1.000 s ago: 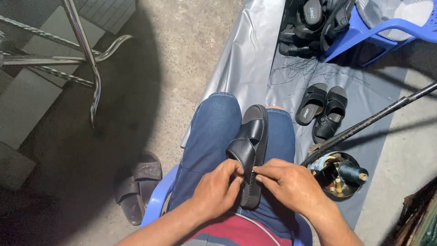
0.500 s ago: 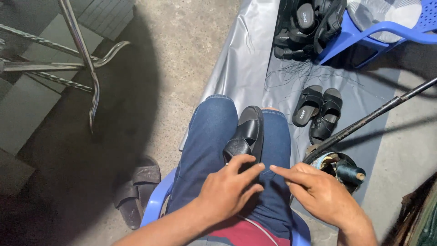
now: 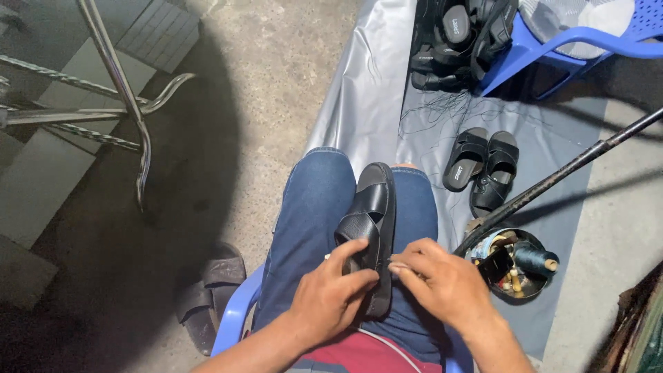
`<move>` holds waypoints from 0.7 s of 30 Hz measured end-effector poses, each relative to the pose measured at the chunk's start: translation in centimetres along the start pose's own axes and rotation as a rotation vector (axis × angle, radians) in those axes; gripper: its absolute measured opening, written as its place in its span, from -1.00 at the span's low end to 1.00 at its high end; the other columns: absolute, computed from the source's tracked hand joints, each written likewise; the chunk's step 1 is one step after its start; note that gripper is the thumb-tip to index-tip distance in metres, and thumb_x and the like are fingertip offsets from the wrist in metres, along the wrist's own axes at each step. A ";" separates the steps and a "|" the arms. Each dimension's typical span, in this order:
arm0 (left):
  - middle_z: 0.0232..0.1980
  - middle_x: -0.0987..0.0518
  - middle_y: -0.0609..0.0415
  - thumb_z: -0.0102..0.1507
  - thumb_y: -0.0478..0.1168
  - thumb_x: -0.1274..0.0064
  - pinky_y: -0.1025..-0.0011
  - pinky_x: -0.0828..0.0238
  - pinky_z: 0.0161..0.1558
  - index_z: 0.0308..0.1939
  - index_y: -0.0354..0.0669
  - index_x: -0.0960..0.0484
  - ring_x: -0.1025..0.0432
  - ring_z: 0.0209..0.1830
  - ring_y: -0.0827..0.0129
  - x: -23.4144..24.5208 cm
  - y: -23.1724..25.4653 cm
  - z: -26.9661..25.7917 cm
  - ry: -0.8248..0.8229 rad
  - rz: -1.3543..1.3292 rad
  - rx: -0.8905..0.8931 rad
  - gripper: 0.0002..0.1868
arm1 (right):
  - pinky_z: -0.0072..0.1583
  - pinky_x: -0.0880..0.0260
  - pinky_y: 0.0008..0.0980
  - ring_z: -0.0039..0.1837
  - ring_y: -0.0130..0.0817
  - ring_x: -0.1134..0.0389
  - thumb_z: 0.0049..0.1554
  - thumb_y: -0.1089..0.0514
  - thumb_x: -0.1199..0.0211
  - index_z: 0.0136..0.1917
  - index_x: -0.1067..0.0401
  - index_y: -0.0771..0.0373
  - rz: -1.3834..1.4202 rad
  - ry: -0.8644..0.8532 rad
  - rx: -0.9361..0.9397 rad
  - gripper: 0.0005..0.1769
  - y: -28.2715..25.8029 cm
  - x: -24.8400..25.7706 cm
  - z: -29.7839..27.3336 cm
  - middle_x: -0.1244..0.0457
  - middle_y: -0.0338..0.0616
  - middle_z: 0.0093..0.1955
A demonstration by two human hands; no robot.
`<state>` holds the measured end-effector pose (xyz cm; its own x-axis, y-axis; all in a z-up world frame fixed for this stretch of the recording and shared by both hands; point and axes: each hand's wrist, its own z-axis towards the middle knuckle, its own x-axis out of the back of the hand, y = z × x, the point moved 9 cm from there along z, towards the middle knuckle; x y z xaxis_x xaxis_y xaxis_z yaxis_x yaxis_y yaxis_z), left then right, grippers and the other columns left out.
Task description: Hand-stitching the sole of a black sandal using a needle and thread to repair it.
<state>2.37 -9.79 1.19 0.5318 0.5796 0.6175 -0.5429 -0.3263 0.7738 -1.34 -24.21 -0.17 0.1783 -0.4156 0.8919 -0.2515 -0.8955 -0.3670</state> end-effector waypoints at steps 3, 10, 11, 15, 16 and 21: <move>0.22 -0.26 -0.05 0.12 -0.20 0.03 0.19 -0.39 -0.64 -0.19 0.07 -0.55 -0.45 -0.17 0.06 -0.2 -0.4 -0.4 0.018 -0.035 0.026 -0.81 | -0.32 -0.36 -0.08 -0.23 -0.25 -0.33 0.01 -0.18 -0.03 -0.06 -0.42 -0.17 -0.072 -0.085 -0.043 -0.73 -0.5 -1.1 -0.4 -0.19 -0.51 -0.15; 0.22 -0.27 -0.05 0.11 -0.20 0.03 0.20 -0.37 -0.64 -0.21 0.08 -0.57 -0.46 -0.17 0.12 0.3 -0.9 -0.7 0.048 -0.048 0.034 -0.82 | -0.07 -0.21 -0.61 -0.21 -0.61 -0.28 -0.15 0.08 -0.21 -0.38 -0.50 0.03 0.430 -0.269 -0.425 -0.92 1.9 -3.9 -1.6 -0.33 -0.49 -0.31; 0.21 -0.27 -0.06 0.12 -0.21 0.02 0.21 -0.38 -0.63 -0.21 0.06 -0.57 -0.46 -0.17 0.10 0.3 -0.8 -0.7 0.056 -0.054 0.024 -0.82 | -0.33 0.01 -0.58 -0.43 -0.56 -0.05 -0.08 0.17 -0.19 -0.36 -0.37 0.23 1.044 -0.331 -0.371 -0.89 1.3 -5.7 -2.3 -0.10 -0.34 -0.50; 0.21 -0.28 -0.05 0.09 -0.27 -0.03 0.24 -0.38 -0.66 -0.22 0.03 -0.60 -0.47 -0.25 0.08 0.2 -0.9 -1.0 0.066 -0.074 0.009 -0.81 | -0.39 0.15 -0.69 -0.46 -1.02 0.00 0.07 0.38 0.09 -0.36 -0.11 -0.08 2.935 -0.657 -0.146 -0.66 -1.4 0.9 -3.4 -0.04 -0.72 -0.52; 0.21 -0.28 -0.05 0.09 -0.27 -0.03 0.24 -0.38 -0.66 -0.22 0.03 -0.60 -0.47 -0.25 0.08 0.4 -0.9 -1.1 0.068 -0.076 0.015 -0.81 | -0.39 0.15 -0.69 -0.46 -1.02 0.00 0.07 0.38 0.09 -0.36 -0.11 -0.08 2.934 -0.661 -0.154 -0.66 3.0 2.2 -4.6 -0.04 -0.72 -0.52; 0.19 -0.28 -0.07 0.12 -0.22 0.00 0.21 -0.37 -0.67 -0.24 0.03 -0.59 -0.47 -0.45 0.12 1.6 -0.7 -1.5 0.018 -0.101 0.037 -0.86 | -0.31 -0.15 -0.53 -0.40 -0.51 -0.13 0.22 -0.11 0.06 -0.11 -0.36 -0.06 2.365 0.057 -0.198 -0.77 32.6 0.6 -11.1 -0.21 -0.40 -0.29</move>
<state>2.62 -7.52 1.47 0.5709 0.6240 0.5335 -0.4626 -0.2923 0.8370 -20.02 -51.84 -8.63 -0.4509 -0.2970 -0.8417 0.0411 0.9351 -0.3519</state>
